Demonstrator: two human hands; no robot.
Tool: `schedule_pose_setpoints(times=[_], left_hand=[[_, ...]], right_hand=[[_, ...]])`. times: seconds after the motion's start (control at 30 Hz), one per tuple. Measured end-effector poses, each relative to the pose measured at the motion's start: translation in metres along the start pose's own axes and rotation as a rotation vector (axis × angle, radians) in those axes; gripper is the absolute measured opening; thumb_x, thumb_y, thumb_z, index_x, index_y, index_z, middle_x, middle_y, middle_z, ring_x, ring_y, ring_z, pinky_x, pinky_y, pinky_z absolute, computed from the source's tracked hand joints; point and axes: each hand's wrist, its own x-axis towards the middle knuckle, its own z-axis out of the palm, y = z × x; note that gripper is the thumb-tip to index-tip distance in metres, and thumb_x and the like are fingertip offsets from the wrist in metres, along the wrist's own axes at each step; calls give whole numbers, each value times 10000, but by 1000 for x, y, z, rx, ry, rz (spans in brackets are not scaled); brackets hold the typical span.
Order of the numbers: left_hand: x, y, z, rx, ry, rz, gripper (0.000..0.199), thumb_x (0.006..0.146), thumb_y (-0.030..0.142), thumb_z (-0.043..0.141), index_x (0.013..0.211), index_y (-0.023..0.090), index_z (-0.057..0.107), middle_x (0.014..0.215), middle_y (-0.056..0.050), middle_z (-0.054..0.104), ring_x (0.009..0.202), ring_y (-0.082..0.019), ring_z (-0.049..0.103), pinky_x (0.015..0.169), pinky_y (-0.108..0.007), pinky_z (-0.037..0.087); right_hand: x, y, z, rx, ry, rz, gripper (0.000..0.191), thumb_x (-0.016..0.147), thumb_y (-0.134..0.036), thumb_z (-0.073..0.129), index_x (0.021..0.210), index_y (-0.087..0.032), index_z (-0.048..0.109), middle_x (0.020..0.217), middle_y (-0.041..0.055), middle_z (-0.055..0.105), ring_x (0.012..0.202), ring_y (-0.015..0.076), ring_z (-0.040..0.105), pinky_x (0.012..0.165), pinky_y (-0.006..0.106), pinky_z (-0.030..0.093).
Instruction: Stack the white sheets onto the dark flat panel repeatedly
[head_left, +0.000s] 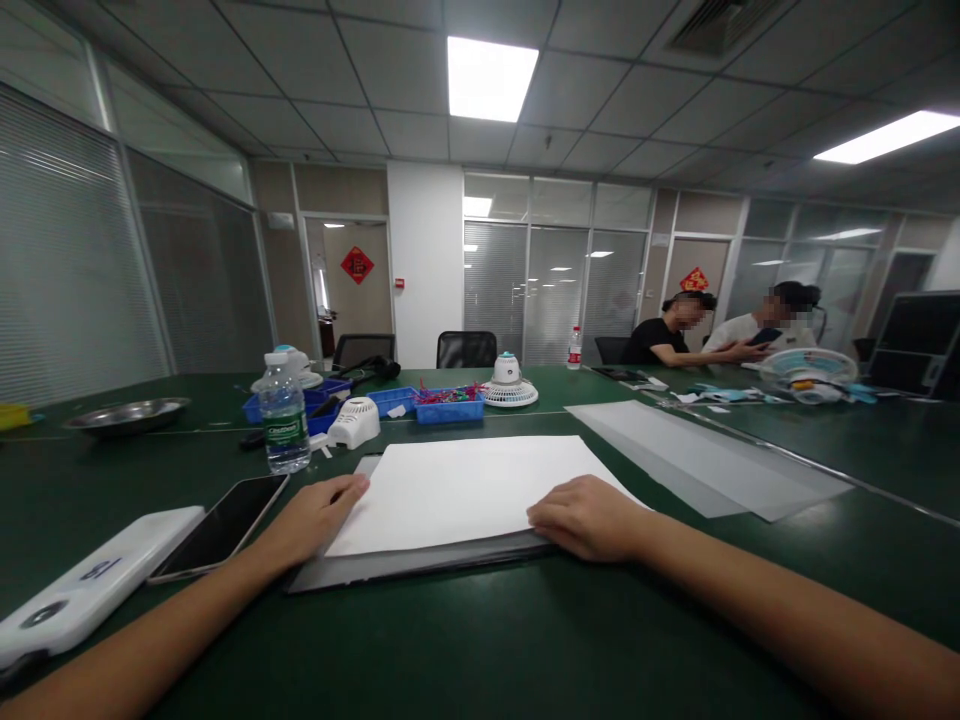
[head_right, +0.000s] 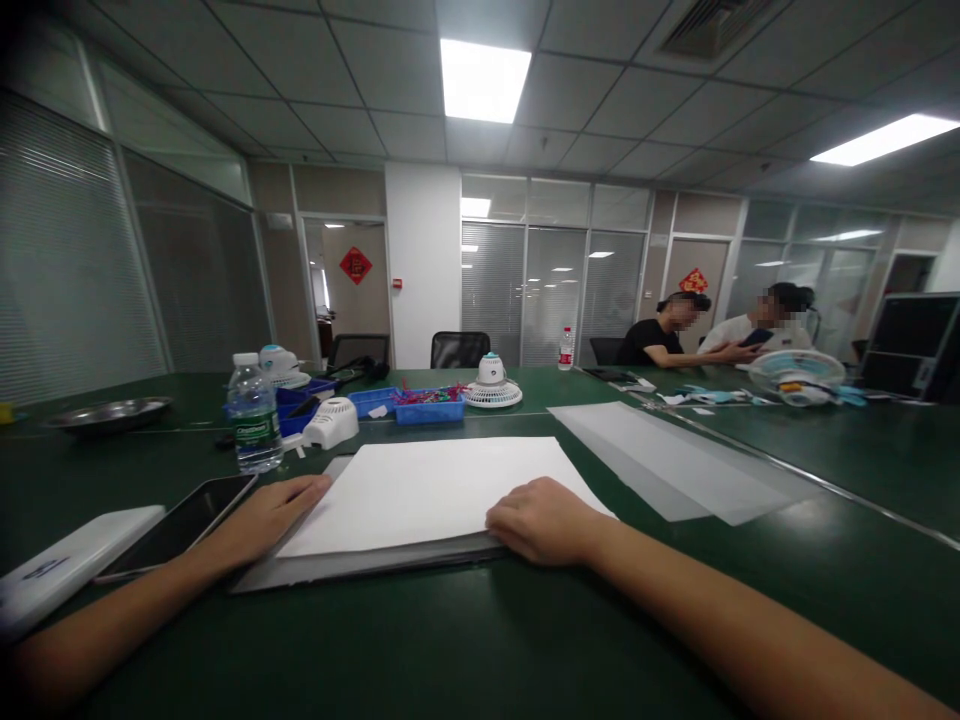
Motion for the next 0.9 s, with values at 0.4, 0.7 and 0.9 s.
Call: schedule_pose_setpoints(times=[0.4,0.7,0.9], left_hand=[[5,-3,10,77,5,-2,621,797,437,534,1370,203,588,1463,-63,553,1326,-276,529,1129,-384,389],[3,-5,8,89,3,50,474,796,419,510,1178,246,731,1482,-32,531,1344,-281,511,1126,-389,391],[0,2,7,103,22,32,518,805,504,501,1191,235,714,1460,-53,556,1319,-294,533,1114,-408,400]], right_hand=[[-39,90,15,-51,81,731,523,978,-488,371,1394,-203,511,1411,127,554,1285,275,510,1096,448,360],[-135,183,39,-76,-177,1439,773,896,-696,367,1402,-130,512,1370,267,539,1241,432,531,977,632,387],[-128,188,44,-121,-224,1402,527,957,-540,493,1331,-171,538,1318,141,576,1156,279,585,961,509,477]])
